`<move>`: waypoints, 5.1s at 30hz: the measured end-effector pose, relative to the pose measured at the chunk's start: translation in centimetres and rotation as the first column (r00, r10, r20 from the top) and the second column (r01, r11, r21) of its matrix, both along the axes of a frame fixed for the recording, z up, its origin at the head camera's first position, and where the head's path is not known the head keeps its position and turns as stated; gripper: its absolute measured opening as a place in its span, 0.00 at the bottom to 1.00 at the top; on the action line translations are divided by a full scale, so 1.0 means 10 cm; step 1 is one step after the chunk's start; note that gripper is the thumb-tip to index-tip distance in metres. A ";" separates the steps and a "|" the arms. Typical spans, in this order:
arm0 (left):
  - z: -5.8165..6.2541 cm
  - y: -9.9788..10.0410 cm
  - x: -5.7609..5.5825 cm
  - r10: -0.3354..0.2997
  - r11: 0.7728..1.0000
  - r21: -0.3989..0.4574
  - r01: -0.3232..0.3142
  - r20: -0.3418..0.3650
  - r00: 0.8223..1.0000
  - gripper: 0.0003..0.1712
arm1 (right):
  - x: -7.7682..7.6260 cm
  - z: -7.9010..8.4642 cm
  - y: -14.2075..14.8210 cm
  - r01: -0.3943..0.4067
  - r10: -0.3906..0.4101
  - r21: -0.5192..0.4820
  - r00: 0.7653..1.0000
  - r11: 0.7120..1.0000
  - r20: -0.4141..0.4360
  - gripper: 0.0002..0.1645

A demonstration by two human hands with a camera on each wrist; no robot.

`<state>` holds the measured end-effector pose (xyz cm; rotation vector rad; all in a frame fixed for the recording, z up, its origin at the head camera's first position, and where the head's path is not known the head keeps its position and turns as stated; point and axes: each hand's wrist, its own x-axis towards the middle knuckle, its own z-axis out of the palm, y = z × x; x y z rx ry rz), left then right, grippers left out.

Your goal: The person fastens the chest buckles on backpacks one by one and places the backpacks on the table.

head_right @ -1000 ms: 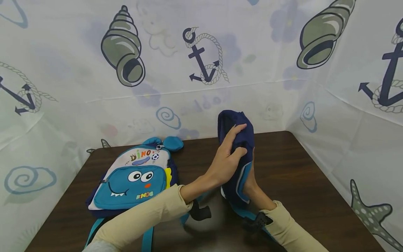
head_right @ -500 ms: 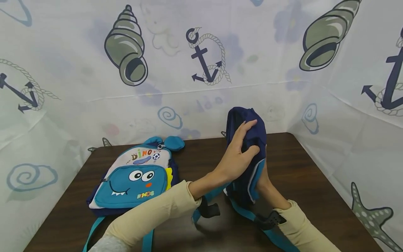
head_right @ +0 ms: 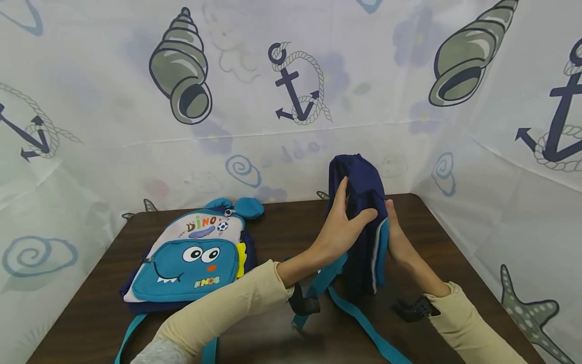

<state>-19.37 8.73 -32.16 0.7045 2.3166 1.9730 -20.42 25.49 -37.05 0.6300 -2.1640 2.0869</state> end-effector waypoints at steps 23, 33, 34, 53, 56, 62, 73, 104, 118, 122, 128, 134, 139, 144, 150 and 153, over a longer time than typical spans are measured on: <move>-0.09 0.03 -0.02 0.033 0.999 -0.010 -0.033 0.032 0.999 0.54 | -0.01 1.08 0.31 0.127 -0.031 0.768 0.990 0.628 -0.139 0.43; -0.11 0.02 -0.02 0.034 0.999 -0.018 -0.033 0.030 0.999 0.53 | 0.00 1.54 -0.07 0.234 0.042 0.900 0.962 0.368 -0.268 0.45; -0.11 0.01 -0.02 0.031 0.999 -0.017 -0.031 0.026 0.999 0.53 | -0.01 1.56 -0.10 0.244 0.053 0.909 0.959 0.337 -0.277 0.46; -0.20 -0.02 -0.05 0.007 0.999 0.041 -0.009 0.038 0.999 0.54 | -0.14 1.51 -0.54 0.294 0.172 0.952 0.936 0.089 -0.306 0.50; -0.21 -0.03 -0.06 0.000 0.999 0.039 -0.001 0.026 1.000 0.54 | -0.16 1.48 -0.55 0.281 0.181 0.956 0.939 0.077 -0.291 0.49; -0.25 -0.04 -0.07 -0.001 1.000 0.029 0.000 0.020 1.000 0.55 | -0.18 1.45 -0.52 0.261 0.194 0.962 0.942 0.079 -0.272 0.46; -0.39 -0.22 -0.06 -0.053 0.998 0.028 0.053 -0.001 0.999 0.55 | -0.26 1.41 -0.36 0.261 0.207 0.962 0.940 0.080 -0.272 0.48; -1.18 -0.34 -0.32 -0.144 0.988 0.117 0.101 0.469 0.871 0.55 | -0.26 1.33 -0.18 0.282 0.193 0.955 0.936 0.093 -0.295 0.48; -1.39 -0.24 -0.20 -0.108 0.907 -0.386 0.166 0.167 0.980 0.71 | -0.28 1.22 0.06 0.272 0.172 0.959 0.944 0.086 -0.283 0.49; -1.47 -0.04 -0.11 -0.074 0.900 -0.424 0.103 0.083 0.994 0.81 | -0.28 1.19 0.11 0.271 0.173 0.958 0.943 0.097 -0.284 0.50; -1.56 0.22 -0.11 0.048 0.914 -0.405 -0.029 0.037 0.998 0.83 | -0.30 1.16 0.13 0.280 0.189 0.954 0.936 0.106 -0.296 0.51; -1.60 0.32 -0.23 0.099 0.928 -0.365 -0.072 0.055 0.994 0.74 | -0.29 1.10 0.22 0.297 0.196 0.952 0.932 0.071 -0.306 0.54; -1.63 0.39 -0.21 0.057 0.883 -0.466 -0.051 -0.002 0.998 0.75 | -0.27 1.05 0.33 0.308 0.198 0.949 0.928 0.064 -0.315 0.56; -1.66 0.56 -0.08 -0.015 0.797 -0.602 -0.047 -0.097 0.995 0.84 | -0.28 1.02 0.37 0.313 0.200 0.947 0.926 0.070 -0.320 0.56; -1.66 0.66 -0.13 0.035 0.780 -0.614 -0.122 -0.152 0.988 0.80 | -0.30 0.99 0.43 0.304 0.188 0.950 0.932 0.066 -0.311 0.57; -1.64 0.66 -0.16 0.025 0.774 -0.626 -0.094 -0.119 0.993 0.74 | -0.31 0.98 0.49 0.288 0.160 0.956 0.942 0.057 -0.294 0.58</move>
